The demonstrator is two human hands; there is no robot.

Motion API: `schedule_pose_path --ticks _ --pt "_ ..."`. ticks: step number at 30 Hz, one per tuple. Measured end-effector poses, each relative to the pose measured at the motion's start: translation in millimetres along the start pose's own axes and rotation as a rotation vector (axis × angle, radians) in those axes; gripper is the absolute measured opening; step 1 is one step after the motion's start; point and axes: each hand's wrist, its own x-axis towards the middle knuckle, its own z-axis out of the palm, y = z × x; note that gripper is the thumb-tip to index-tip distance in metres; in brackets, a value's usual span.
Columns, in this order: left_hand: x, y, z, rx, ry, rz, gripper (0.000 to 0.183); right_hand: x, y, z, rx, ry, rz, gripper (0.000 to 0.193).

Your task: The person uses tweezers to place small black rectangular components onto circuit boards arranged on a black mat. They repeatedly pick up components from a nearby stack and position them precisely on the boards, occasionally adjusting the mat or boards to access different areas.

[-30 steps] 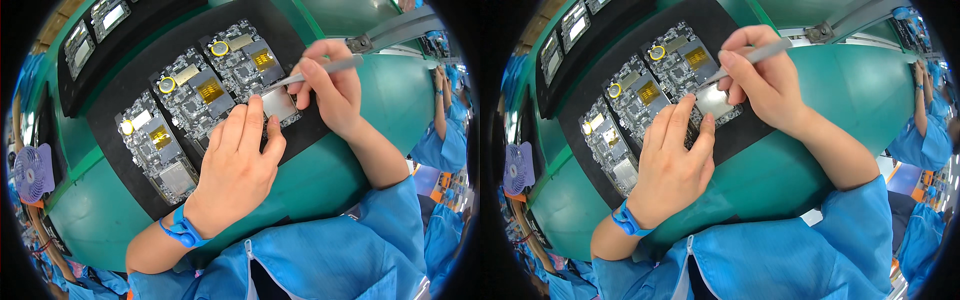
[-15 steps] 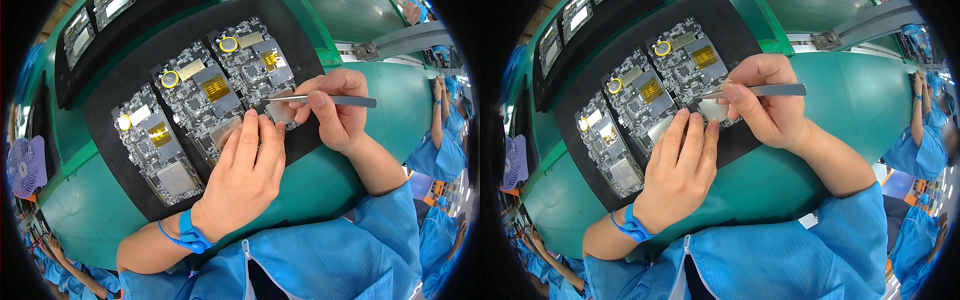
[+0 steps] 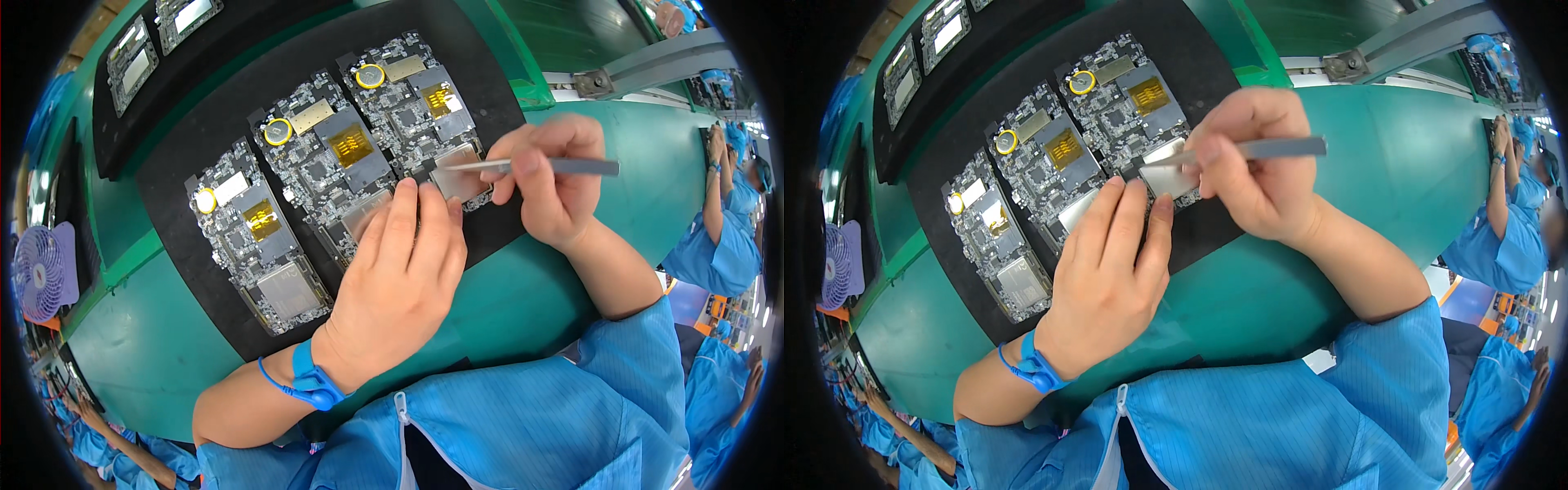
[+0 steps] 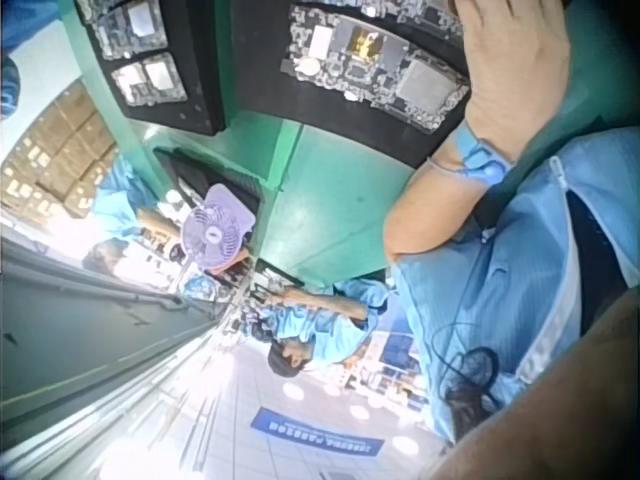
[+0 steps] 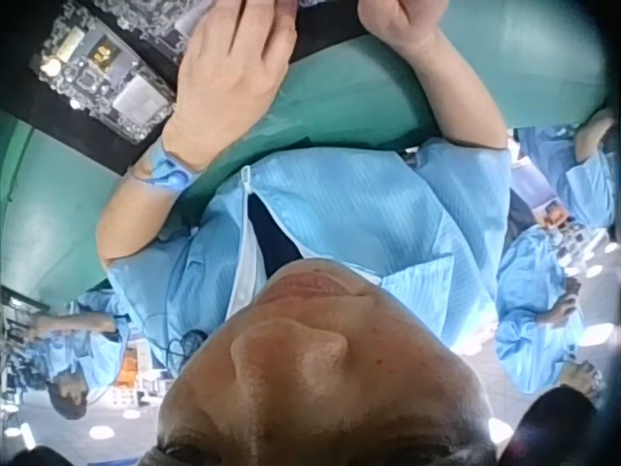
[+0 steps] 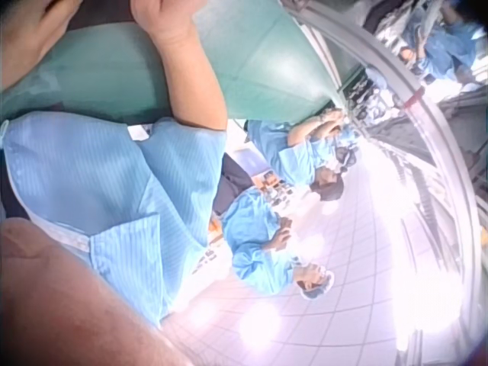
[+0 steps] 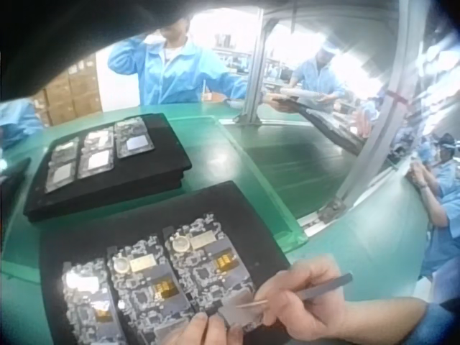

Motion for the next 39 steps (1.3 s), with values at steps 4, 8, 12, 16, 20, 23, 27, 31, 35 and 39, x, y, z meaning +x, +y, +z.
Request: schedule_pose_path --ticks 4,8,12,16,20,23,27,31,35,39 --pt "6 -7 1 -0.175 0.060 -0.055 0.047 6 -4 3 0.082 0.226 0.154 0.019" --pt "8 -12 -11 -0.244 0.029 -0.069 0.043 11 -21 0 0.134 0.386 0.262 0.017" --pt "-54 9 -32 -0.201 -0.032 0.116 0.030 -27 -66 13 0.319 0.236 0.554 0.020" --pt "-122 34 -48 -0.240 -0.101 0.168 0.025 -87 -106 48 0.427 0.141 0.836 0.023" --pt "-145 40 -52 -0.258 -0.089 0.135 0.027 -114 -111 79 0.322 -0.003 0.693 0.023" --pt "-152 41 -48 -0.257 -0.077 0.136 0.027 -119 -110 84 0.248 -0.045 0.649 0.022" --pt "-150 38 -50 -0.279 -0.106 0.136 0.028 -118 -114 67 0.222 0.110 0.698 0.020" --pt "-114 37 -47 -0.339 -0.163 0.167 0.034 -123 -112 44 0.104 0.181 0.699 0.019" --pt "-97 40 -26 -0.342 -0.177 0.244 0.039 -128 -112 44 0.038 0.154 0.644 0.017" --pt "-88 38 -24 -0.336 -0.191 0.286 0.039 -130 -110 47 0.004 0.151 0.609 0.016"
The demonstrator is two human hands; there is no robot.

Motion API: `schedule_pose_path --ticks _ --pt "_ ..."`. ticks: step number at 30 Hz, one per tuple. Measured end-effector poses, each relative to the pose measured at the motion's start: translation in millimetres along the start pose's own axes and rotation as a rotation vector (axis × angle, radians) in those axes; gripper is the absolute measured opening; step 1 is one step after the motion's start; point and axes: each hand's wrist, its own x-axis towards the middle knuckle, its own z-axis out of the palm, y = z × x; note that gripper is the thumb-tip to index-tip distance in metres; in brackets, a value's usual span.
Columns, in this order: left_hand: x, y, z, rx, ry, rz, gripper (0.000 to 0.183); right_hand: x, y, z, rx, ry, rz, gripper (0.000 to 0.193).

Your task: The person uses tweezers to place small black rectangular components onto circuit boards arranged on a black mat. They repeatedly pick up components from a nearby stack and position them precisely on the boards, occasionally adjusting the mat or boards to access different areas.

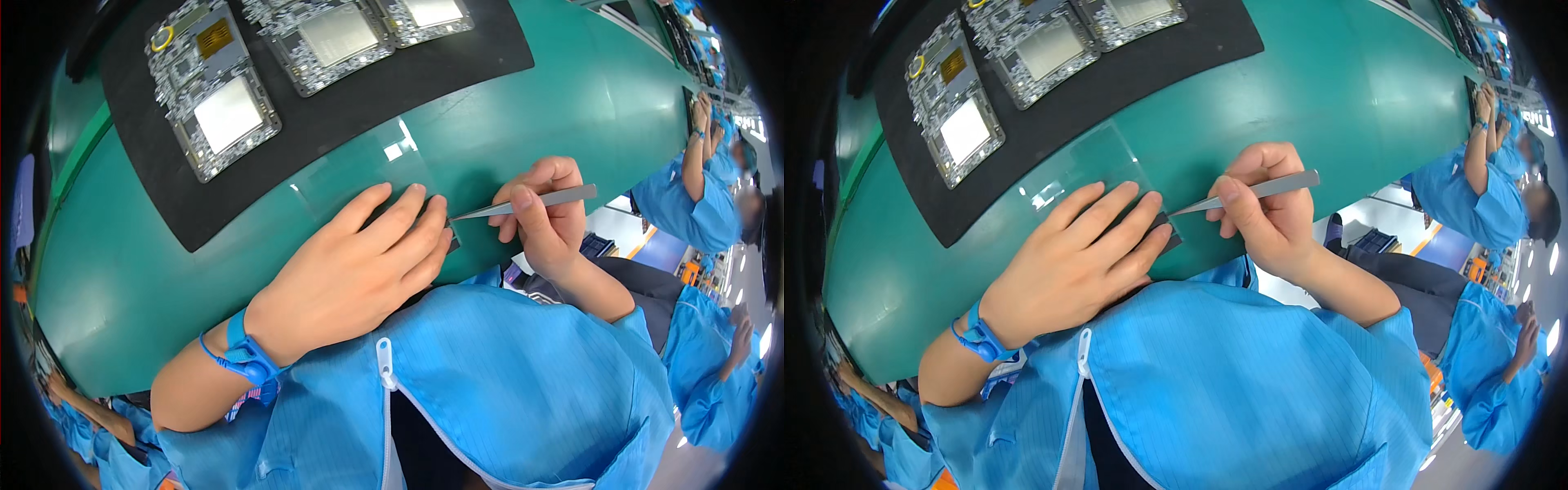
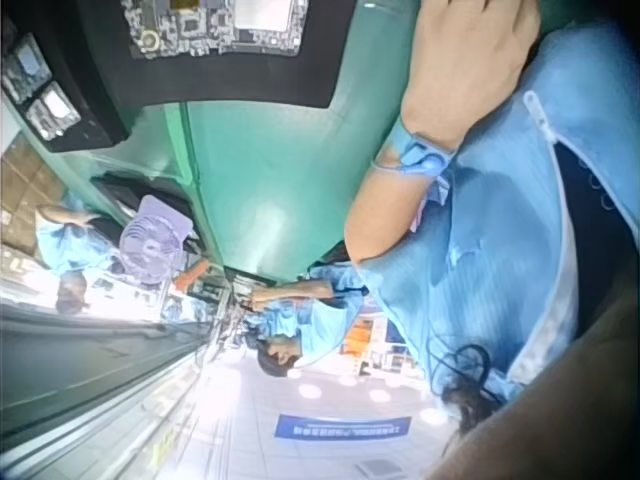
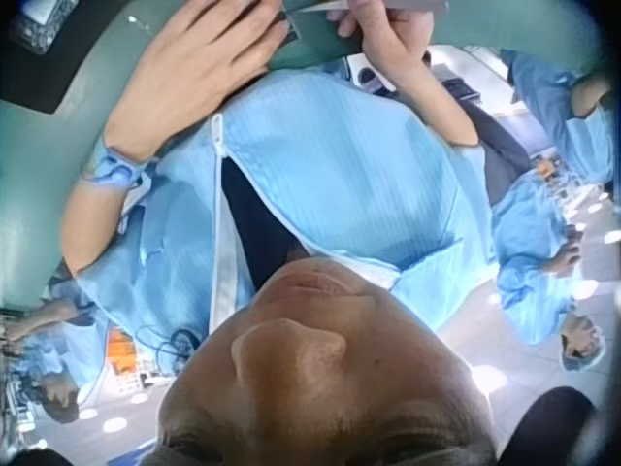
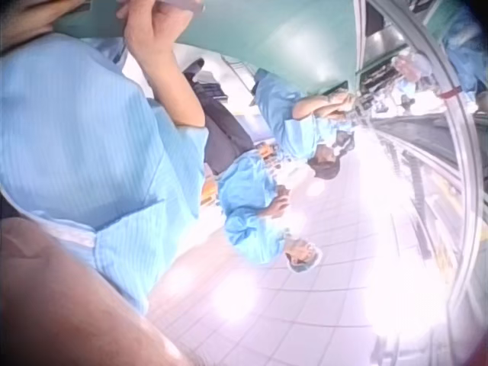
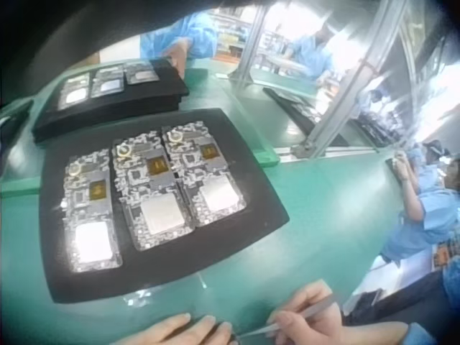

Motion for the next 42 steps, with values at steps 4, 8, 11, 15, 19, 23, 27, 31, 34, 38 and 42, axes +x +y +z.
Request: schedule_pose_path --ticks 4,8,11,15,19,23,27,31,34,38,42 --pt "2 -1 -2 -0.030 -0.033 -0.006 0.039 0 5 -4 -0.025 -0.038 -0.053 0.014" --pt "3 0 1 -0.033 -0.032 -0.007 0.040 0 5 -5 -0.058 -0.031 -0.060 0.014" --pt "4 0 2 -0.027 -0.025 -0.001 0.039 -2 4 -4 -0.060 -0.005 -0.040 0.014" --pt "5 1 3 -0.054 -0.024 -0.022 0.040 -2 4 -8 0.104 -0.020 0.054 0.015" --pt "4 3 4 -0.070 -0.020 -0.027 0.040 -2 5 -10 0.106 -0.010 0.045 0.015" --pt "5 4 6 -0.056 -0.010 -0.017 0.041 -5 6 -10 0.026 -0.033 0.029 0.015" --pt "2 5 8 -0.041 -0.008 -0.001 0.042 -6 9 -9 0.037 -0.038 -0.012 0.015" --pt "-1 6 10 -0.057 -0.005 -0.026 0.042 -6 7 -10 0.111 -0.025 0.060 0.015" --pt "-1 6 9 -0.054 -0.006 -0.025 0.042 -7 6 -9 0.040 -0.038 0.060 0.015" --pt "-3 6 9 -0.046 -0.005 -0.016 0.042 -6 7 -5 0.016 -0.040 0.026 0.015" --pt "-2 5 9 -0.051 -0.003 -0.020 0.043 -2 6 -5 0.047 -0.056 0.048 0.015"
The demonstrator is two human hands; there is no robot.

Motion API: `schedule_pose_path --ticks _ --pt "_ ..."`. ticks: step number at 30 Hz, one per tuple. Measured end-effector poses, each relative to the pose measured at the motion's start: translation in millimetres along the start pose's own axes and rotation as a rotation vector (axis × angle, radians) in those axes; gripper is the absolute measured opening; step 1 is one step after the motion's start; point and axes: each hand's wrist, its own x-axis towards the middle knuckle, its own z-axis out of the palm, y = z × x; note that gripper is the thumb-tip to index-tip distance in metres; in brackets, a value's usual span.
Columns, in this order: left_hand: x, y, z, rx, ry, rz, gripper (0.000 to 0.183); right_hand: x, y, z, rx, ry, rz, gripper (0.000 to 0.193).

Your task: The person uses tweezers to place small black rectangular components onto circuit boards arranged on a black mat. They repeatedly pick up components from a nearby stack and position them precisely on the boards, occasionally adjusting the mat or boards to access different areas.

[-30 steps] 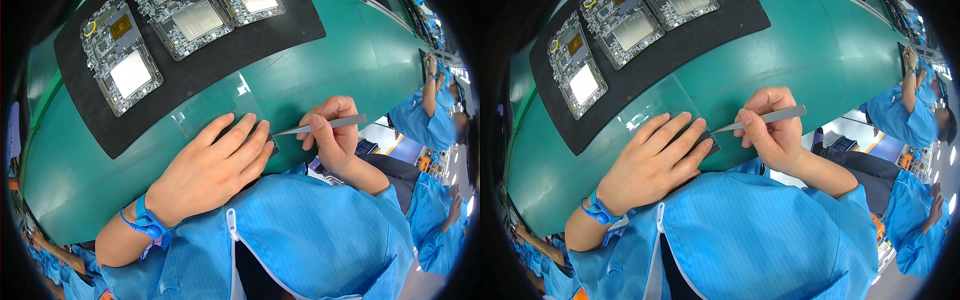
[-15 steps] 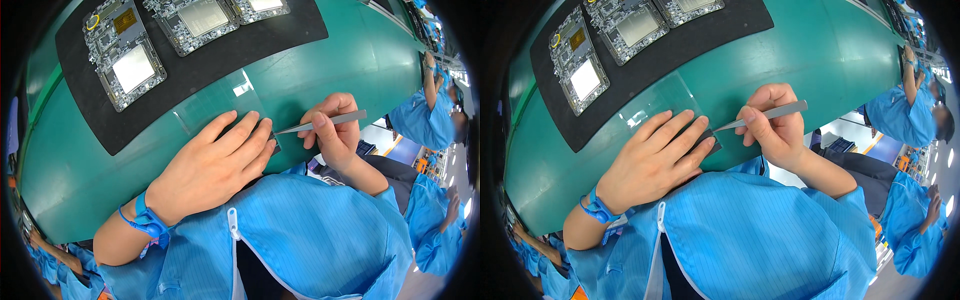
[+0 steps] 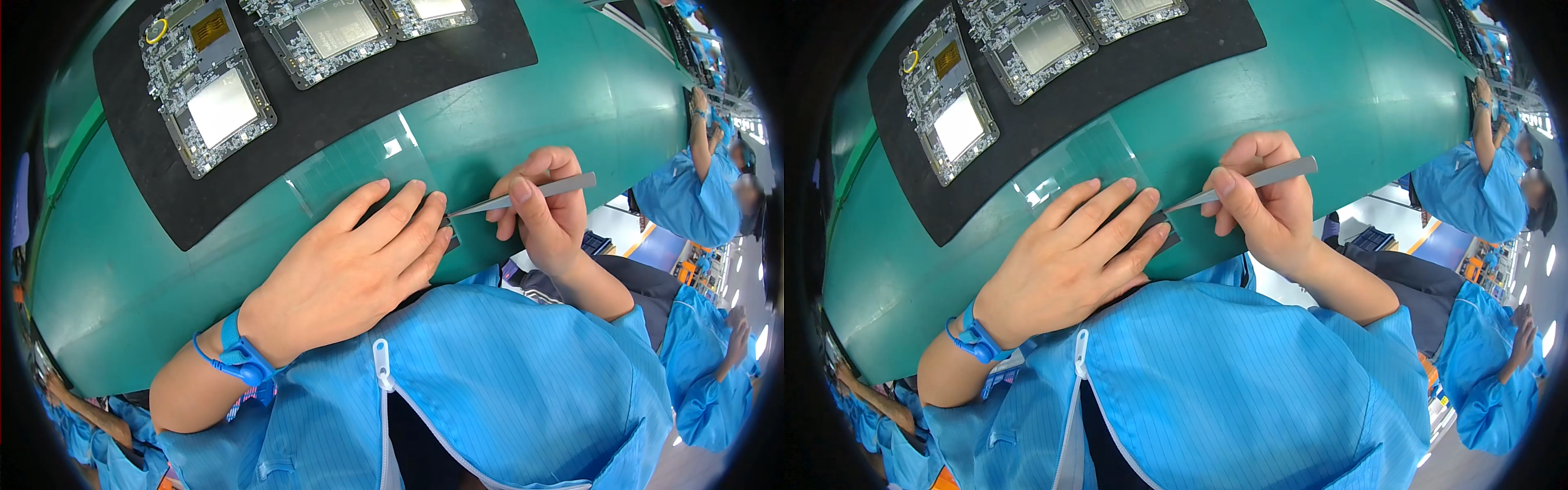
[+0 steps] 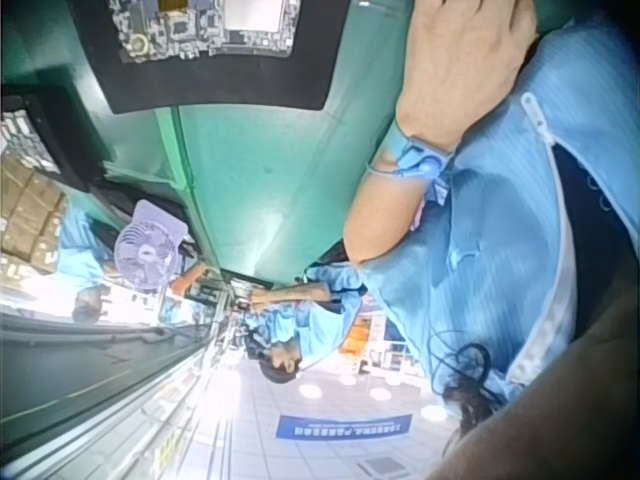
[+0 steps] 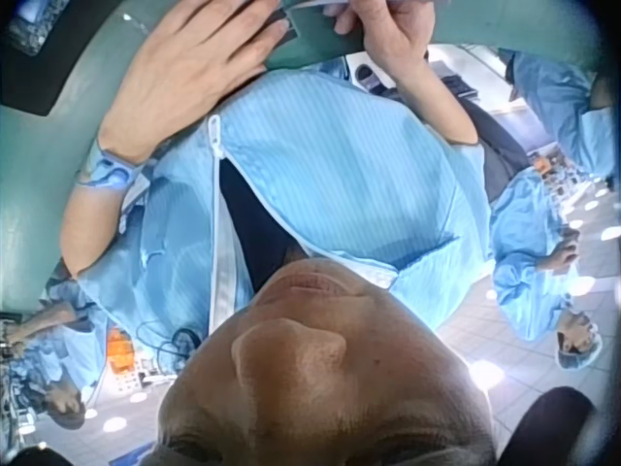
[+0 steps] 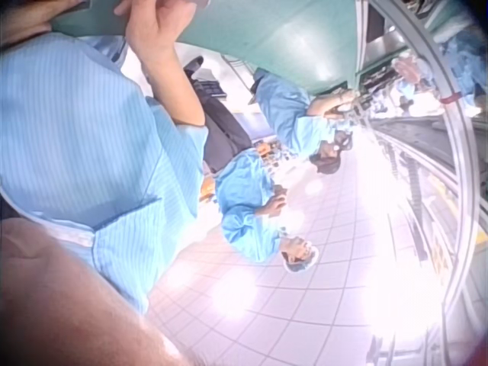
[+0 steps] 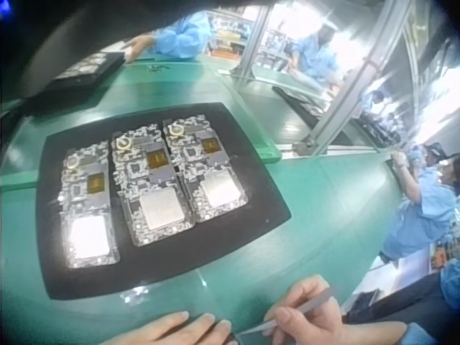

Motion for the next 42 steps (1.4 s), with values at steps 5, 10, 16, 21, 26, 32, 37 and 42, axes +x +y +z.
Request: schedule_pose_path --ticks 5,10,16,21,26,32,37,42 --pt "-1 -1 0 -0.009 0.012 0.007 0.042 4 -3 1 0.064 0.036 0.103 0.014" --pt "-4 -2 3 -0.027 0.041 0.014 0.040 12 -9 -2 0.221 0.086 0.140 0.013" --pt "-10 -8 -24 -0.040 0.132 -0.073 0.047 81 -28 12 0.255 0.100 0.006 0.014" --pt "3 -44 -47 0.255 0.300 -0.350 0.049 157 -31 38 0.131 0.064 -0.080 0.024" --pt "9 -61 -32 0.349 0.323 -0.314 0.047 181 -28 44 0.084 -0.013 -0.019 0.027" --pt "6 -66 -23 0.409 0.354 -0.288 0.044 181 -25 48 0.050 0.006 -0.011 0.028" --pt "5 -67 -24 0.422 0.340 -0.269 0.043 182 -27 48 0.052 -0.023 -0.004 0.028" --pt "6 -65 -24 0.423 0.328 -0.273 0.043 181 -26 48 0.053 -0.037 -0.001 0.026"
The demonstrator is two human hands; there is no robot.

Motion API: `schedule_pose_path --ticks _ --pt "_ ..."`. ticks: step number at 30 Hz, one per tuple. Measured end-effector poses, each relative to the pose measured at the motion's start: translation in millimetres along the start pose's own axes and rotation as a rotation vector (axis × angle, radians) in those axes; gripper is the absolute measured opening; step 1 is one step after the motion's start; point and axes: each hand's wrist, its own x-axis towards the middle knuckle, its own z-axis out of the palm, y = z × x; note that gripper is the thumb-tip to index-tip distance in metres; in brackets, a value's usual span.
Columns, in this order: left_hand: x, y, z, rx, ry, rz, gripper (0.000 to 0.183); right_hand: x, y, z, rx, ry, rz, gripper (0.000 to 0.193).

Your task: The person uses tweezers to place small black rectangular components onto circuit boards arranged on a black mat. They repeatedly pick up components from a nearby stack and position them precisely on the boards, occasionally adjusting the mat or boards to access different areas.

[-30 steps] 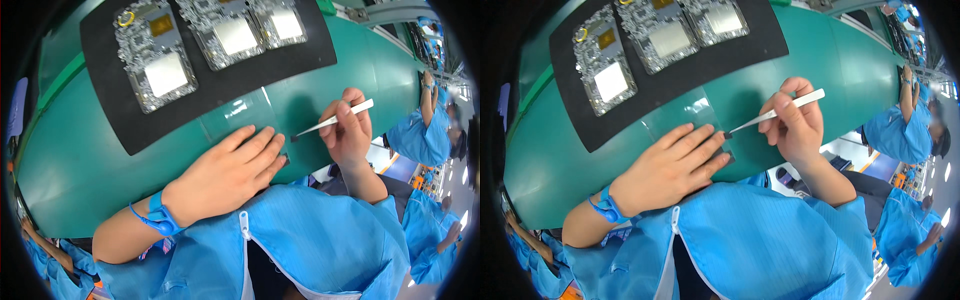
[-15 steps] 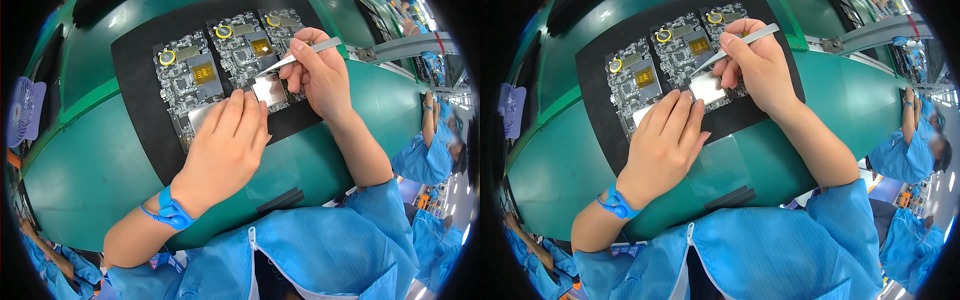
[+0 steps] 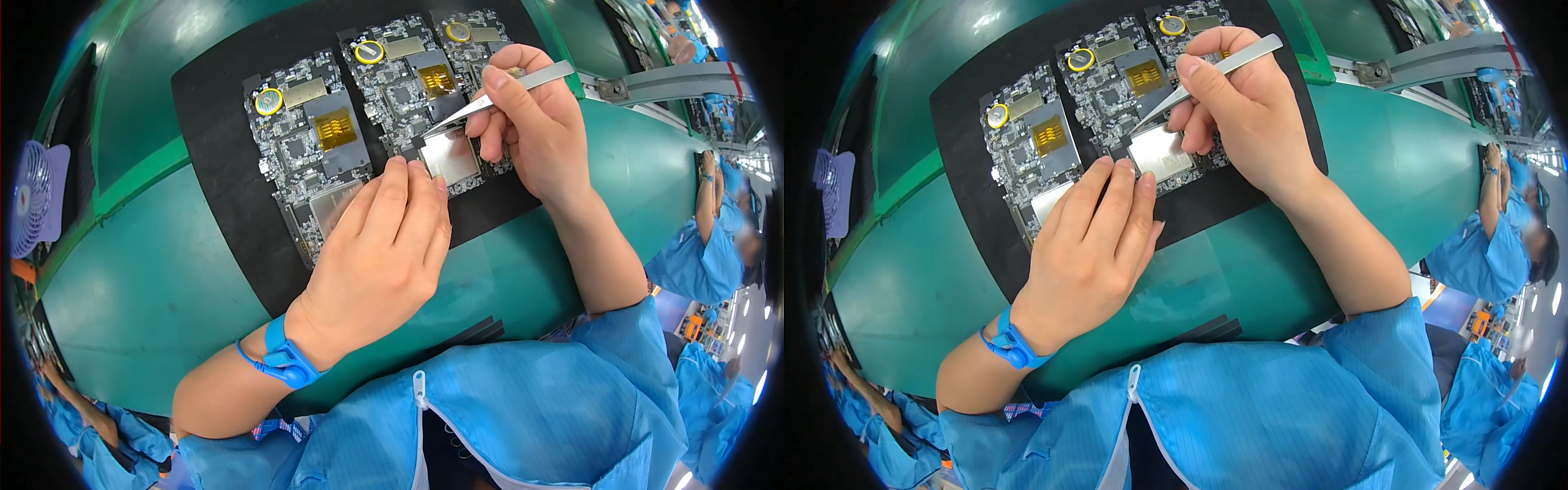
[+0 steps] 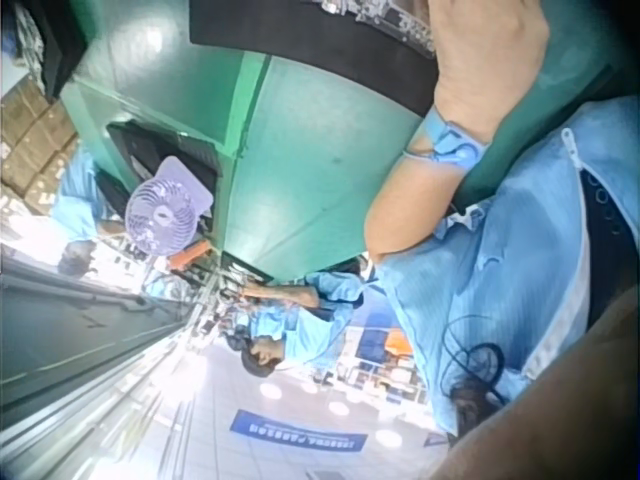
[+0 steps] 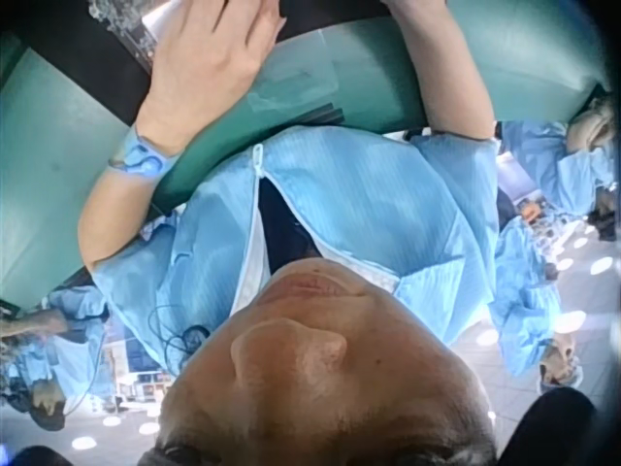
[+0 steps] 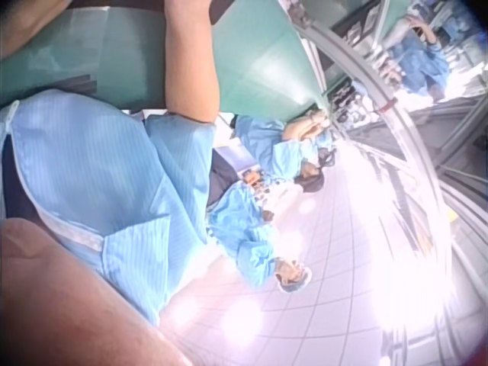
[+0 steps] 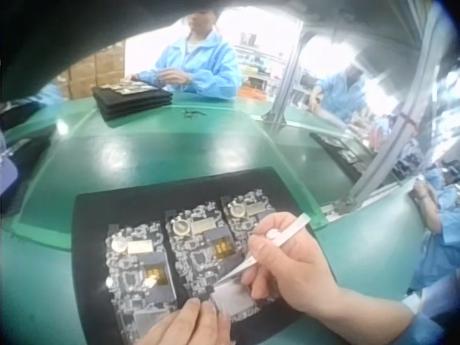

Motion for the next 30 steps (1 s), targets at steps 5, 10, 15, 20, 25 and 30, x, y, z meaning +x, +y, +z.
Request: schedule_pose_path --ticks 5,10,15,20,25,30 --pt "-1 1 -2 -0.021 -0.021 -0.004 0.042 -2 2 0 -0.022 0.001 -0.007 0.025" --pt "-3 -2 7 -0.110 0.047 -0.056 0.036 -5 5 3 -0.023 0.040 -0.013 0.021" --pt "1 -3 2 -0.171 0.008 -0.084 0.034 -9 3 5 -0.061 0.015 -0.047 0.021" --pt "5 -8 -5 -0.241 -0.034 -0.091 0.036 -20 23 6 -0.256 0.029 -0.535 0.019" --pt "-9 0 1 -0.091 0.007 -0.039 0.043 -26 26 5 -0.137 -0.085 -0.665 0.021" --pt "-8 0 -1 -0.010 0.007 -0.002 0.044 -26 26 9 -0.239 -0.123 -0.603 0.021"
